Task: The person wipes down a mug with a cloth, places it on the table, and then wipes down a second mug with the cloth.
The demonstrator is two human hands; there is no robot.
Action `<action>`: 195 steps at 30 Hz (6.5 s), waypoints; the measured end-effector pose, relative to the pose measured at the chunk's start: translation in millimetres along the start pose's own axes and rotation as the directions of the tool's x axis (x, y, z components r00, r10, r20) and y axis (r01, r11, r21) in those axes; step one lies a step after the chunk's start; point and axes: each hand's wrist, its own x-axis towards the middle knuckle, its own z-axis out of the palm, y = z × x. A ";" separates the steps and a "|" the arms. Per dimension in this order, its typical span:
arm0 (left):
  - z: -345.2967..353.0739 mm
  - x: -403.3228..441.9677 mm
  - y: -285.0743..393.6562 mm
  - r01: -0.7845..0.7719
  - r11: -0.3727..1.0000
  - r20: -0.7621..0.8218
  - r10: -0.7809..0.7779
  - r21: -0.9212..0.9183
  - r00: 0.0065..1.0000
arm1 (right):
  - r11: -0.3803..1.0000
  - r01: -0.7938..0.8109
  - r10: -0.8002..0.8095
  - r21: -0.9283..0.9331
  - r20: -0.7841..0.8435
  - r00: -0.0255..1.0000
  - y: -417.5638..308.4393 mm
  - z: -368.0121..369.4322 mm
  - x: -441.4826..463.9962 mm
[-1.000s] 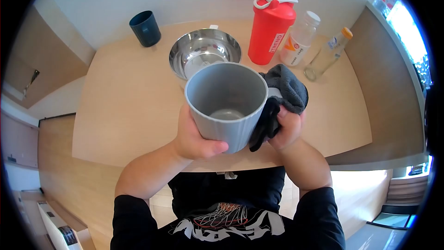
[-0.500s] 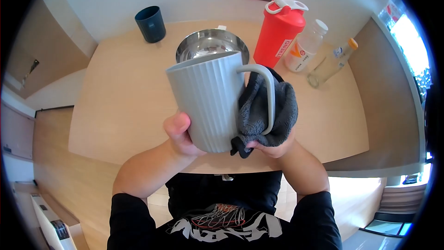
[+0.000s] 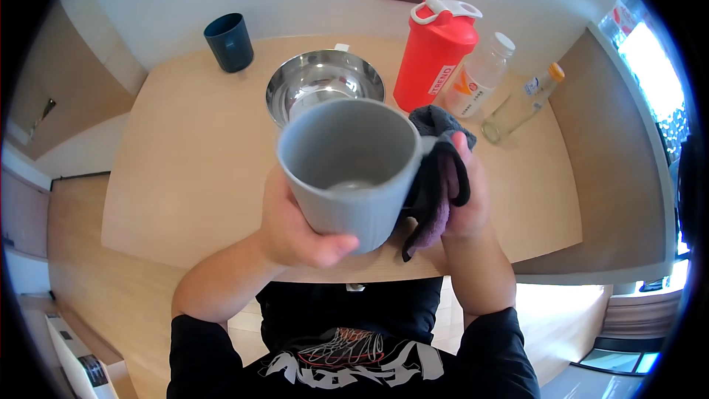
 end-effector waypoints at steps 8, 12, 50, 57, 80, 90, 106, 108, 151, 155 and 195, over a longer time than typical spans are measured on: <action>-3.4 -1.6 -14.7 -0.143 0.977 0.109 0.126 0.161 0.986 | 0.949 0.152 -0.185 -0.276 -0.095 0.978 -5.1 23.8 -8.6; -4.4 -7.4 -14.2 0.041 0.965 0.061 -0.026 -0.259 0.998 | 0.939 0.337 -0.320 -0.077 0.169 0.932 -5.0 14.1 -22.0; -16.2 14.6 -7.5 0.264 0.715 0.224 -0.153 -0.647 0.963 | 0.218 0.676 -0.388 -0.704 0.573 0.722 21.9 -1.7 12.1; -16.6 12.8 -6.5 0.264 0.589 0.205 -0.167 -0.764 0.964 | 0.525 0.629 -0.320 -0.574 0.552 0.770 16.5 -3.8 14.1; -15.1 13.5 -3.1 0.208 0.503 0.144 -0.164 -0.839 0.976 | 0.235 0.731 -0.202 -0.640 0.704 0.681 14.8 3.0 5.6; -17.6 11.3 1.0 -0.187 0.911 -0.022 0.193 -0.368 0.981 | 0.797 0.136 0.016 -0.588 0.245 0.969 10.3 68.8 -0.1; 1.0 15.4 -2.5 -0.005 0.884 -0.057 -0.024 -0.467 0.998 | 0.075 0.513 -0.331 -0.855 0.464 0.822 -8.2 90.6 -0.7; 0.8 16.7 -6.0 0.037 0.859 -0.051 -0.073 -0.510 0.996 | 0.014 0.498 -0.306 -0.867 0.471 0.827 -10.4 94.6 0.4; -7.9 30.7 -4.2 -0.118 0.927 -0.182 0.056 -0.355 0.982 | 0.532 0.472 -0.392 -0.703 0.290 0.873 42.0 74.6 -4.9; 1.1 17.2 -10.9 -0.004 0.975 -0.081 -0.015 -0.221 0.997 | 0.831 0.170 -0.146 -0.529 0.087 0.985 -14.8 86.2 21.7; 6.0 16.2 14.9 0.060 0.874 -0.143 -0.146 -0.481 0.979 | 0.090 0.669 -0.153 -0.738 0.654 0.741 16.7 49.3 -15.9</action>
